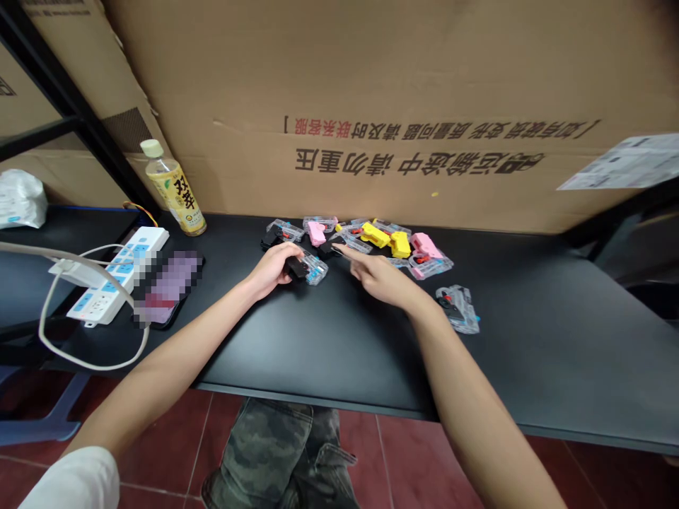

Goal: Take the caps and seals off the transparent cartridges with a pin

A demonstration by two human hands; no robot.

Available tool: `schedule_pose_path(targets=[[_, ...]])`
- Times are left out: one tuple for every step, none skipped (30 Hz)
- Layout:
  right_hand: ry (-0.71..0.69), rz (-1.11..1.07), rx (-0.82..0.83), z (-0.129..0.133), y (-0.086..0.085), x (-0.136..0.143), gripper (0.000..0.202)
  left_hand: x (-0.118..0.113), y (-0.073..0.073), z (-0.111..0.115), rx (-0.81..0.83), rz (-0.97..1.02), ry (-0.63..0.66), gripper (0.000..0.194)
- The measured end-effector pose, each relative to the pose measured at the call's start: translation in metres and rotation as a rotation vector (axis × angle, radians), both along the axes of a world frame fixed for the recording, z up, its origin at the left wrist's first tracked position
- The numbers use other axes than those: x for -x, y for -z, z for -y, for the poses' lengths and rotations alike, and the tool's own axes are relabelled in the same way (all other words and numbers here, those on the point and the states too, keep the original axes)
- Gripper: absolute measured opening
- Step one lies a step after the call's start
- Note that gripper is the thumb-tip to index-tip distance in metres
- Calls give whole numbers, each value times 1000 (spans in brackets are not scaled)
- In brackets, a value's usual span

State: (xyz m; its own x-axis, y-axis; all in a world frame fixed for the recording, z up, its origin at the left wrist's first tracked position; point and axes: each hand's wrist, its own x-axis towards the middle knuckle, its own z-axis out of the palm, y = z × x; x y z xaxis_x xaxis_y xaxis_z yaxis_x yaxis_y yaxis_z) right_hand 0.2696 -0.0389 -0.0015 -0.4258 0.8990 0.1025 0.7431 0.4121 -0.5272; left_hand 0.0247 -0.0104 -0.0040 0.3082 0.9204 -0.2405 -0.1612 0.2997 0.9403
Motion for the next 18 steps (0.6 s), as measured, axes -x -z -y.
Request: schedule_pose_path(targets=[[18,18,31,-2,-1,-6,69,0,1,0,-16,-11,12,8],[30,23,54,-3,-1,-11,66,-1,3,-1,-38,-20,28,7],[46,9,62,-4,-2,-14,63,-1,5,-1,-68,-29,44,8],[67,-22,57,-4,-3,-15,61,-1,7,-1,-110,-45,56,11],[92,-63,45,-4,-4,-15,58,-1,8,-2,-168,-70,67,13],[116,-106,31,-3,-5,-14,56,0,10,-2,-236,-102,74,16],[134,-145,21,-2,-6,-11,55,0,10,-2,-309,-137,79,19],[145,-177,17,-1,-7,-8,54,2,11,-2,-379,-169,83,21],[145,-202,21,0,-8,-4,53,3,10,-2,-441,-191,89,23],[137,-225,31,1,-9,0,52,5,10,-3,-491,-199,99,25],[126,-247,44,2,-9,4,52,7,11,-3,-532,-195,108,26],[111,-272,60,3,-10,8,52,8,11,-4,-567,-186,117,27],[91,-299,82,5,-10,11,53,9,12,-5,-603,-177,125,29],[67,-329,109,6,-11,15,54,10,14,-6,-651,-173,118,31],[44,-364,140,8,-11,17,55,10,15,-6,-714,-175,103,33],[24,-403,172,9,-12,19,56,9,17,-6,-788,-187,83,38],[15,-443,204,10,-12,20,58,8,19,-5,-867,-213,62,42],[18,-482,233,11,-13,20,59,7,20,-4,-938,-248,46,44]])
